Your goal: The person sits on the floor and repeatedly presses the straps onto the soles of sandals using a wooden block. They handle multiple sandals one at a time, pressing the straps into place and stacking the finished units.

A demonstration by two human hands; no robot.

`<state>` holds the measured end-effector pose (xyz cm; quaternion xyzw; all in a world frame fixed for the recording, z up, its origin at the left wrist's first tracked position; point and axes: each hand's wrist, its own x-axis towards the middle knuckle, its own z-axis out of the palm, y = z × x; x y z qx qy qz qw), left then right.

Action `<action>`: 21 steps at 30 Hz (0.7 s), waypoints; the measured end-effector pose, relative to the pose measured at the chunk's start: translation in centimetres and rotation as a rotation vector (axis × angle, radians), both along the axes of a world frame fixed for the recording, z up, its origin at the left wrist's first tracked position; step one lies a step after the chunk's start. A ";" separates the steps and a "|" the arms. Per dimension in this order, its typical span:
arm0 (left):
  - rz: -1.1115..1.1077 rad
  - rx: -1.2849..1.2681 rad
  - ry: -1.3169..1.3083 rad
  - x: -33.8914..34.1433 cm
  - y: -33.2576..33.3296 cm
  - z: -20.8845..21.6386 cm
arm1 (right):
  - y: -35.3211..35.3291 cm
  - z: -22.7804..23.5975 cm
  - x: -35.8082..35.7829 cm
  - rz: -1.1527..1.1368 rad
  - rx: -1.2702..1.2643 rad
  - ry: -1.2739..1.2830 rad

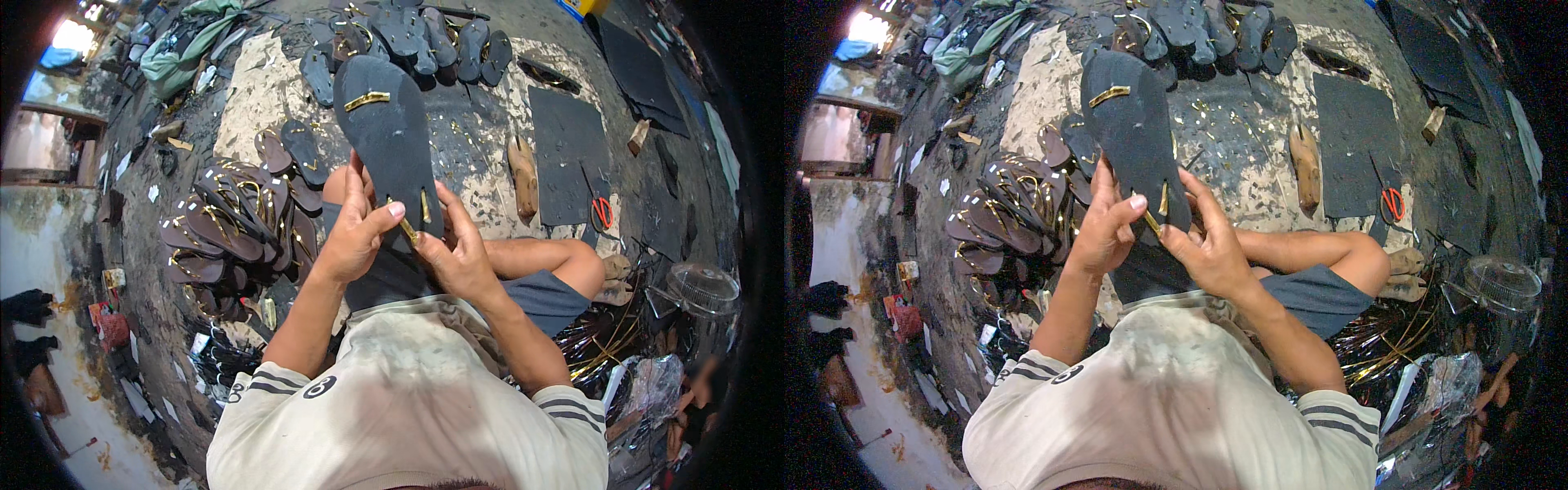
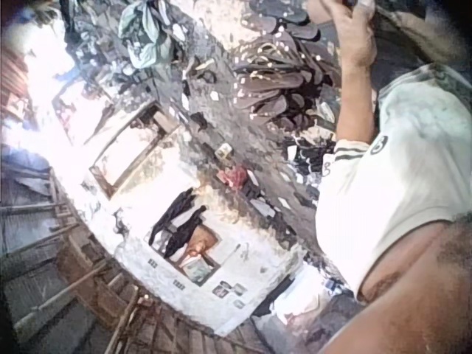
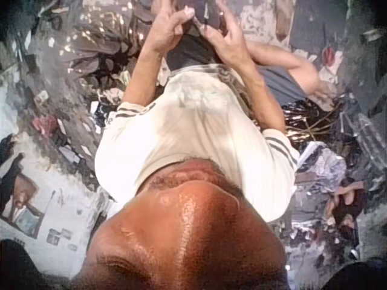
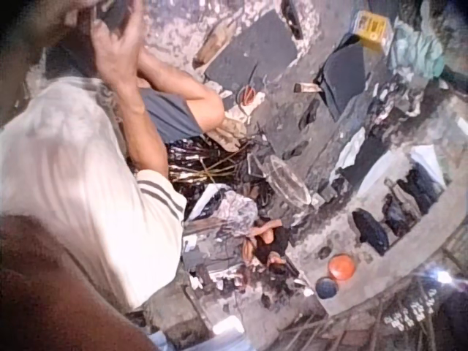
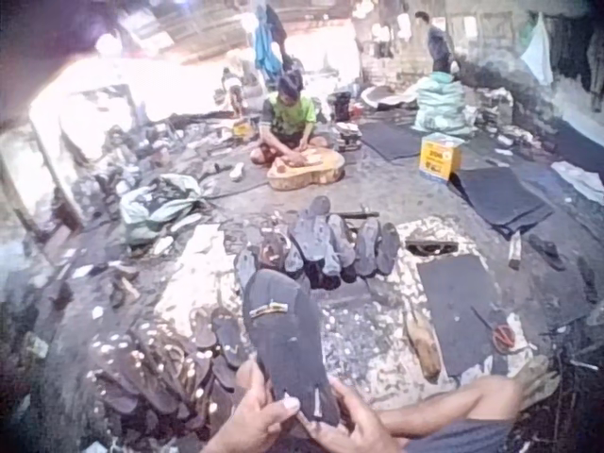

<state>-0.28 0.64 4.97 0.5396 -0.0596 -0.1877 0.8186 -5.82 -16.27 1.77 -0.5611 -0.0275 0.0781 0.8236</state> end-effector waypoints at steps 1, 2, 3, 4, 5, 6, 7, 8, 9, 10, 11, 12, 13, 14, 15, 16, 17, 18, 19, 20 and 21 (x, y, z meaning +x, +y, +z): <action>0.022 0.050 -0.042 -0.3 0.0 -0.4 | 0.0 0.2 0.0 0.020 0.020 0.036; 0.014 0.106 -0.096 -0.2 0.2 -0.6 | -0.2 0.6 0.2 0.039 0.041 0.072; 0.007 0.161 -0.120 -0.2 0.4 -0.8 | -0.4 0.7 0.5 0.057 0.062 0.108; -0.004 0.215 -0.143 -0.3 0.5 -1.0 | -0.6 -0.1 0.4 0.078 0.086 0.100; -0.016 0.269 -0.165 -0.4 0.6 -1.1 | -0.9 -0.3 0.4 0.115 0.158 0.174; -0.018 0.281 -0.201 -0.5 0.6 -1.2 | -1.4 -0.5 0.4 0.152 0.231 0.247; -0.019 0.293 -0.242 -0.4 0.6 -1.3 | -1.4 -0.5 0.5 0.165 0.283 0.292; -0.020 0.304 -0.283 -0.5 0.6 -1.4 | -1.5 -0.5 0.8 0.176 0.333 0.335; -0.029 0.298 -0.267 -0.6 0.6 -1.4 | -1.2 -0.1 1.0 0.161 0.363 0.356; -0.039 0.292 -0.250 -0.7 0.6 -1.4 | -0.8 0.4 1.3 0.146 0.394 0.378; -0.048 0.287 -0.232 -0.8 0.6 -1.4 | -0.8 0.7 1.5 0.131 0.424 0.400; -0.064 0.298 -0.224 -0.9 0.6 -1.3 | -1.0 0.8 1.7 0.175 0.232 0.375; -0.080 0.306 -0.219 -0.9 0.5 -1.0 | -0.9 0.4 1.6 0.143 0.212 0.320; -0.094 0.315 -0.213 -0.9 0.6 -0.9 | -0.5 -0.7 1.5 0.114 0.193 0.265; -0.113 0.333 -0.237 -1.0 0.8 -0.9 | -0.2 -1.7 1.3 0.085 0.173 0.210; -0.128 0.350 -0.265 -0.8 1.1 -1.0 | -0.1 -2.3 1.3 0.072 0.153 0.196; -0.142 0.368 -0.293 -0.7 1.2 -1.1 | 0.0 -2.8 1.3 0.060 0.132 0.182; -0.142 0.374 -0.318 -0.8 1.1 -1.1 | 0.0 -3.1 1.3 0.049 0.111 0.167; -0.138 0.385 -0.343 -0.9 1.2 -1.1 | 0.2 -2.6 1.5 0.076 0.165 0.212; -0.132 0.396 -0.367 -1.0 1.3 -1.2 | 0.2 -1.7 1.6 0.104 0.218 0.258; -0.117 0.458 -0.435 -1.0 1.5 -1.7 | 0.3 -0.9 1.7 0.135 0.270 0.304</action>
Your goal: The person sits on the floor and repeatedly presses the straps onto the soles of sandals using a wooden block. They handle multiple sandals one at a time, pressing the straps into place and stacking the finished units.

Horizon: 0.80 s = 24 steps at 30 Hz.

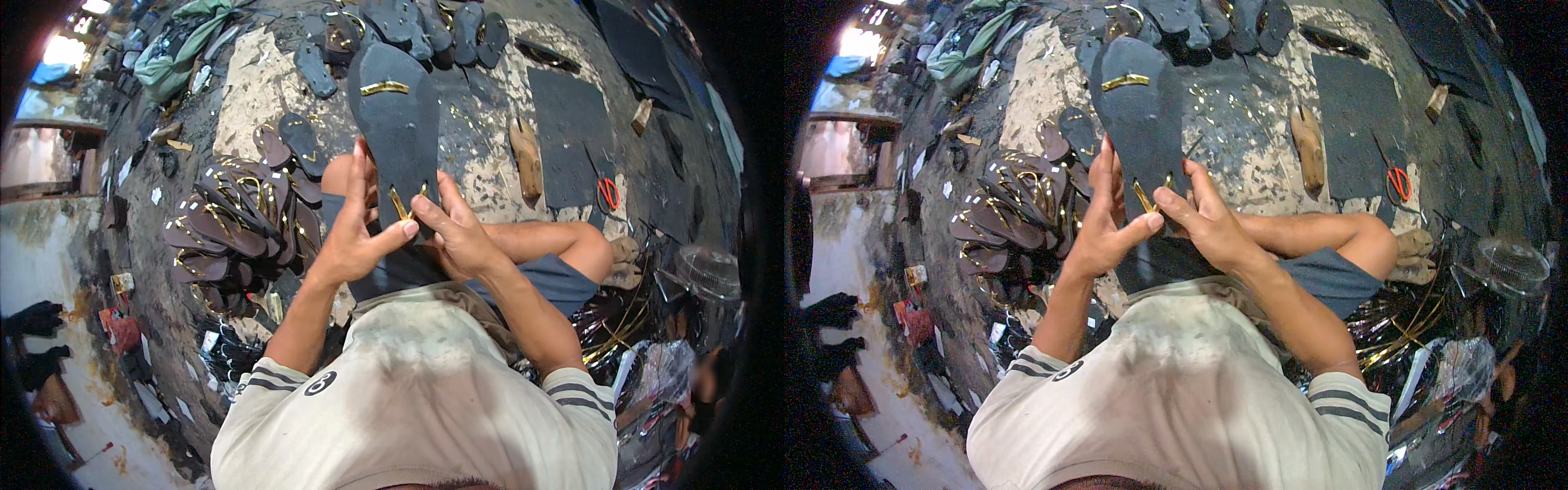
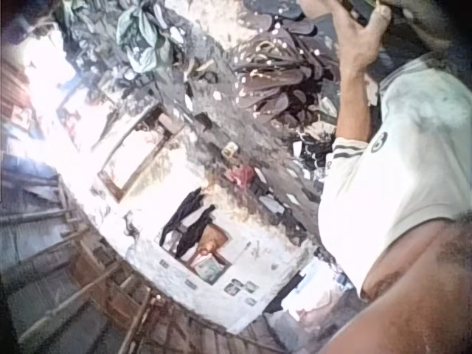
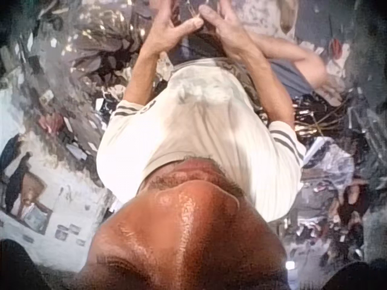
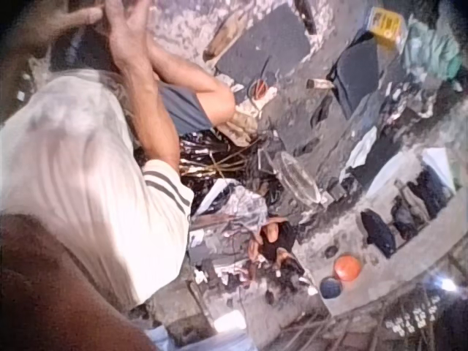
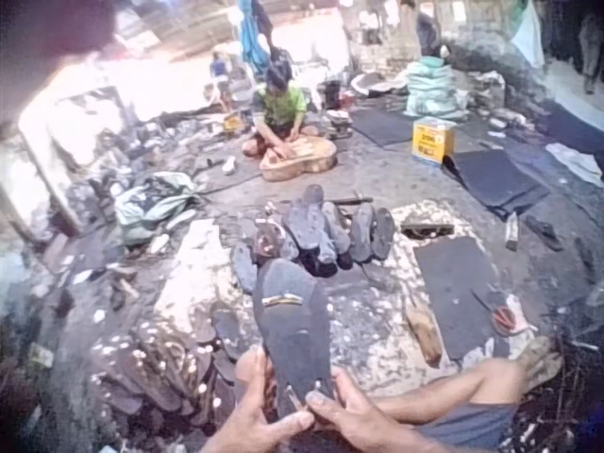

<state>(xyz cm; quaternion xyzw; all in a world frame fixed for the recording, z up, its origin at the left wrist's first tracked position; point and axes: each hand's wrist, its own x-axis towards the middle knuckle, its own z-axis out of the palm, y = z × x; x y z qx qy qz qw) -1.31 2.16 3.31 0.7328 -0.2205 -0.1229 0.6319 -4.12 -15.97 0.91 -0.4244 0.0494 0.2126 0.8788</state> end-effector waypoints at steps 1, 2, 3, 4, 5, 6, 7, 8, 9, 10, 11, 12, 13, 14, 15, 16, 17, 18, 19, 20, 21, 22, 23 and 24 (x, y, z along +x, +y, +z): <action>0.020 0.057 -0.083 0.2 0.0 -0.2 | 0.2 0.7 -0.1 -0.035 0.116 0.096; 0.042 0.115 -0.166 0.3 0.0 -0.1 | 0.4 0.6 -0.1 -0.047 0.038 0.036; 0.036 -0.036 -0.003 -0.2 -0.4 0.0 | 0.4 0.2 0.0 -0.059 -0.039 -0.025; -0.020 -0.025 -0.027 0.3 -0.3 -0.5 | 0.5 -0.6 0.4 -0.073 -0.108 -0.091; -0.033 -0.025 0.020 0.2 -0.1 -0.4 | 0.9 -1.3 0.8 -0.149 -0.098 -0.142; -0.046 -0.026 0.069 0.1 0.3 -0.2 | 1.1 -1.5 0.8 -0.159 -0.153 -0.183; -0.047 -0.053 0.129 0.1 0.4 -0.3 | 1.1 -0.8 0.6 -0.177 -0.215 -0.222; 0.006 -0.121 0.073 0.2 0.6 -0.2 | 1.2 -0.4 0.5 -0.198 -0.278 -0.260; 0.055 -0.189 0.017 0.4 0.8 0.1 | 1.5 -1.1 0.4 -0.223 -0.402 -0.311; 0.126 -0.281 0.000 0.7 0.4 0.7 | 1.6 -0.9 0.6 -0.278 -0.583 -0.451; 0.187 -0.369 -0.030 1.3 0.1 1.4 | 1.7 -0.5 0.9 -0.335 -0.764 -0.591; 0.234 -0.522 -0.041 1.6 -0.5 0.8 | 2.2 0.2 0.9 -0.428 -0.693 -0.581; 0.240 -0.629 0.109 2.2 -0.6 0.9 | 2.5 0.9 0.9 -0.526 -0.631 -0.578; 0.241 -0.731 0.262 3.1 -0.8 1.2 | 2.9 1.1 1.6 -0.424 -0.575 -0.518; 0.288 -0.888 0.344 4.0 -1.4 1.5 | 3.0 1.1 2.8 -0.325 -0.520 -0.456; 0.347 -0.822 0.351 5.3 -1.5 1.0 | 3.1 1.4 4.1 -0.231 -0.475 -0.397; 0.411 -0.746 0.352 6.8 -0.7 -0.3 | 3.3 1.8 5.0 -0.189 -0.555 -0.352; 0.467 -0.674 0.343 8.9 0.3 -1.8 | 3.0 1.1 5.6 -0.171 -0.577 -0.371; 0.568 -0.610 0.338 11.4 2.4 -3.9 | 2.8 -0.4 6.5 -0.150 -0.597 -0.392; 0.681 -0.539 0.335 13.7 5.8 -6.4 | 2.6 -1.3 7.2 -0.119 -0.609 -0.407; 0.753 -0.523 0.325 15.4 9.4 -8.4 | 1.7 -1.2 7.2 -0.073 -0.795 -0.432; 0.826 -0.506 0.310 16.9 13.7 -10.3 | 0.5 -2.0 7.1 -0.086 -0.792 -0.393; 1.122 -0.037 0.174 18.5 19.5 -12.9 | -0.7 -3.4 7.2 -0.093 -0.785 -0.361; 1.194 0.262 0.034 18.7 21.6 -13.7 | -2.5 -5.2 7.2 -0.113 -0.795 -0.310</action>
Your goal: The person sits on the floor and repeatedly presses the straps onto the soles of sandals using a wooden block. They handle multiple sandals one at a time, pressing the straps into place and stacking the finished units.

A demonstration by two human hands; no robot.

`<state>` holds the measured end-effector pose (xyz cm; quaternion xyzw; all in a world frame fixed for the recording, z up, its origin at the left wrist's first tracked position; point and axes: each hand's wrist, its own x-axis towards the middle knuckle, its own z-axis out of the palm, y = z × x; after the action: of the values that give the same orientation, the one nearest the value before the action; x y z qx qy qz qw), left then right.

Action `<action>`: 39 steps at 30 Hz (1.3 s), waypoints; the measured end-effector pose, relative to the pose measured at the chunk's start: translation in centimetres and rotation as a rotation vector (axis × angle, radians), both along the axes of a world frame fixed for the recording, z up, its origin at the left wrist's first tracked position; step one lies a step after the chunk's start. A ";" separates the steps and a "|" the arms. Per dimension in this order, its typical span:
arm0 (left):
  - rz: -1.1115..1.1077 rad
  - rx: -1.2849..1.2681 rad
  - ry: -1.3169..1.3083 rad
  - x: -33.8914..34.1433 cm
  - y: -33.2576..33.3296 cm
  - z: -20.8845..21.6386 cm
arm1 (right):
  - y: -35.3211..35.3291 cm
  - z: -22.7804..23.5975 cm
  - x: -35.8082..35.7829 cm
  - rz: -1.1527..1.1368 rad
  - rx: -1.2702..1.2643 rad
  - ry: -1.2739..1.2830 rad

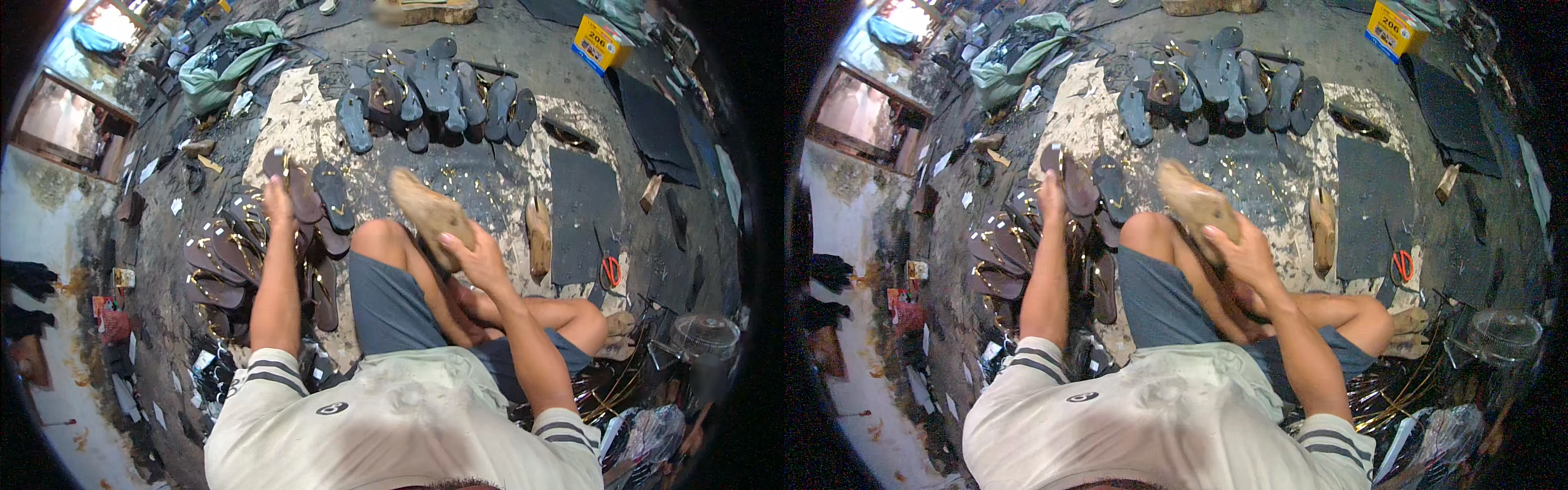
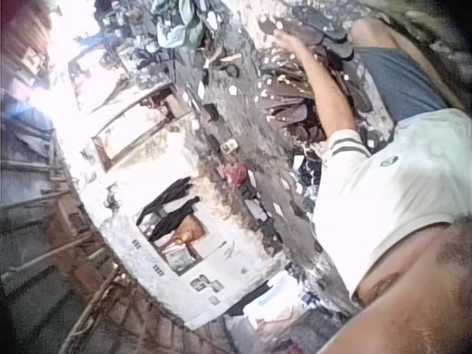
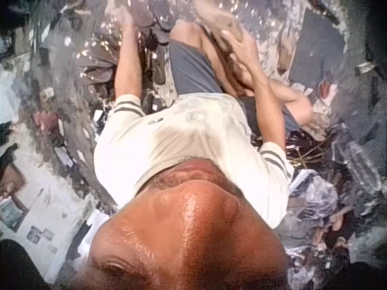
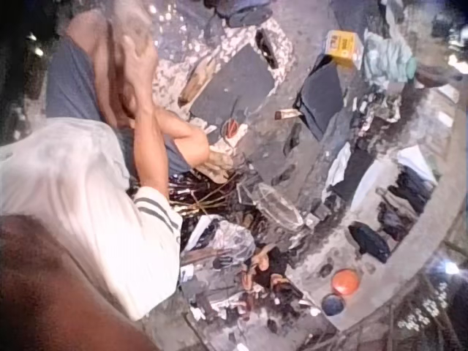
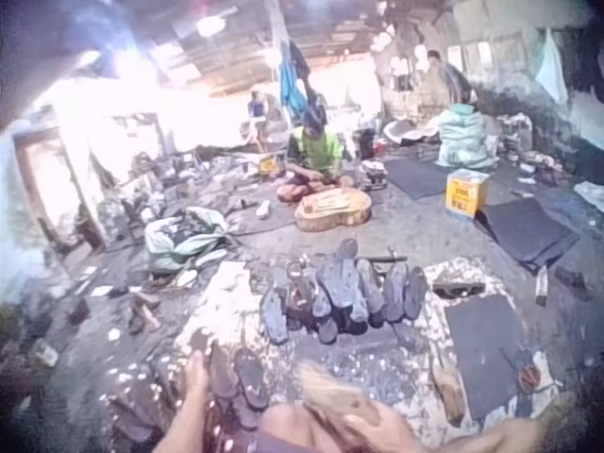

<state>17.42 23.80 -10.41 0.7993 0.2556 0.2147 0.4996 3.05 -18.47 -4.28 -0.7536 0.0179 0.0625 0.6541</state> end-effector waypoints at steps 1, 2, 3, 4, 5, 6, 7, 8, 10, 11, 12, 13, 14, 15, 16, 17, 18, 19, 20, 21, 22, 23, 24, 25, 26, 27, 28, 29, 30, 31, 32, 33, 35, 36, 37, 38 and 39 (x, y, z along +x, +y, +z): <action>0.044 0.142 0.178 0.6 1.5 0.3 | -1.9 -1.6 -0.3 -0.069 -0.071 0.026; 0.211 0.341 -0.109 1.3 4.1 -1.8 | -3.0 -2.7 0.3 -0.105 -0.124 0.032; 0.079 0.314 -0.169 3.0 3.1 -2.4 | -4.9 -4.3 0.8 -0.145 -0.239 0.084; -0.056 0.280 -0.218 4.6 0.9 -3.0 | -6.7 -6.1 0.7 -0.185 -0.362 0.148; -0.215 0.239 -0.105 6.1 -4.1 -2.7 | -9.1 -8.5 -0.5 -0.202 -0.525 0.156; -0.357 0.169 -0.125 8.3 -7.1 -3.7 | -10.8 -10.8 -0.8 -0.198 -0.674 0.132; -0.444 0.089 -0.001 11.4 -6.0 -6.1 | -11.0 -11.5 0.4 -0.160 -0.803 0.077; -0.477 0.099 0.174 12.4 -10.5 -6.9 | -12.3 -10.6 0.1 -0.072 -0.765 0.285; -0.429 -0.023 0.175 18.2 -2.9 -11.1 | -8.7 -7.8 3.4 -0.047 -0.734 -0.033; -0.382 -0.009 0.276 18.8 -5.5 -14.0 | -9.9 -7.2 2.3 -0.087 -0.671 -0.006; -0.352 0.014 0.368 19.0 -9.0 -15.7 | -11.2 -6.0 1.0 -0.146 -0.609 0.014; -0.240 0.040 0.422 19.7 -10.6 -16.8 | -12.2 -4.7 0.3 -0.198 -0.531 -0.004; -0.124 0.064 0.469 20.3 -11.5 -17.7 | -13.3 -3.8 -0.6 -0.253 -0.508 0.020; -0.119 0.043 0.471 20.3 -13.8 -18.2 | -14.6 -3.2 -2.2 -0.327 -0.498 0.056; -0.113 0.025 0.468 20.2 -15.5 -18.3 | -16.0 -2.9 -3.8 -0.382 -0.572 0.121; -0.186 -0.047 0.393 22.1 -11.5 -18.5 | -16.2 -2.8 -2.3 -0.381 -0.592 0.123; -0.243 -0.089 0.307 24.5 -6.6 -17.6 | -15.4 -3.0 0.5 -0.339 -0.542 0.053; -0.240 -0.383 0.258 24.2 -8.9 -17.0 | -15.8 -2.9 0.2 -0.340 -0.554 0.071; -0.239 -0.672 0.218 23.0 -12.2 -15.1 | -16.0 -2.3 -0.4 -0.348 -0.561 0.097; -0.242 -0.893 0.112 22.0 -14.0 -12.8 | -15.5 -1.6 -0.4 -0.392 -0.543 0.090; -0.238 -1.105 0.000 20.6 -15.1 -10.6 | -14.8 -1.3 0.0 -0.401 -0.447 0.086; -0.329 -1.118 -0.016 18.5 -16.0 -8.4 | -14.2 -1.0 0.5 -0.407 -0.351 0.078; -0.421 -1.135 -0.031 15.7 -17.0 -6.2 | -13.5 -0.6 0.8 -0.412 -0.261 0.069; -0.448 -1.147 -0.023 12.2 -18.8 -3.4 | -12.5 -1.0 1.1 -0.449 -0.099 0.067; -0.460 -1.141 -0.030 8.7 -19.5 -0.4 | -10.7 -0.3 2.2 -0.397 -0.027 0.017; -0.521 -1.073 0.031 5.7 -20.0 0.9 | -9.1 0.4 3.3 -0.346 0.004 -0.013; -0.577 -0.996 0.093 3.3 -20.3 2.2 | -7.7 0.9 4.2 -0.291 0.042 -0.043; -0.666 -0.934 0.085 1.5 -20.8 3.4 | -6.3 1.5 5.0 -0.251 0.077 -0.063; -0.757 -0.873 0.082 0.0 -21.3 4.6 | -5.1 2.2 5.7 -0.216 0.108 -0.082; -0.825 -0.802 0.089 -1.1 -21.5 6.3 | -3.9 2.9 6.7 -0.225 0.197 -0.090; -0.922 -0.739 0.102 -2.1 -22.2 8.1 | -2.9 3.3 7.2 -0.240 0.282 -0.077; -1.013 -0.662 0.158 -3.3 -23.3 9.7 | -2.5 4.1 7.0 -0.263 0.349 -0.055; -1.215 -0.569 0.177 -5.7 -25.2 11.7 | -2.6 5.7 6.3 -0.221 0.452 -0.052; -1.324 -0.571 0.149 -7.0 -25.6 12.0 | -2.8 6.0 5.7 -0.190 0.494 -0.090; -1.382 -0.479 0.175 -8.3 -25.5 11.3 | -2.4 6.4 5.1 -0.208 0.502 -0.178; -1.460 -0.495 0.245 -9.6 -25.3 11.2 | -2.8 6.0 3.5 -0.220 0.401 -0.151; -1.314 -0.410 0.292 -10.7 -24.1 11.7 | -3.5 5.4 1.4 -0.231 0.300 -0.124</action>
<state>6.68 -0.29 1.26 0.6985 -0.1804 -0.2937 0.6272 4.46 -22.01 1.10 -0.6430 0.0542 -0.0574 0.7618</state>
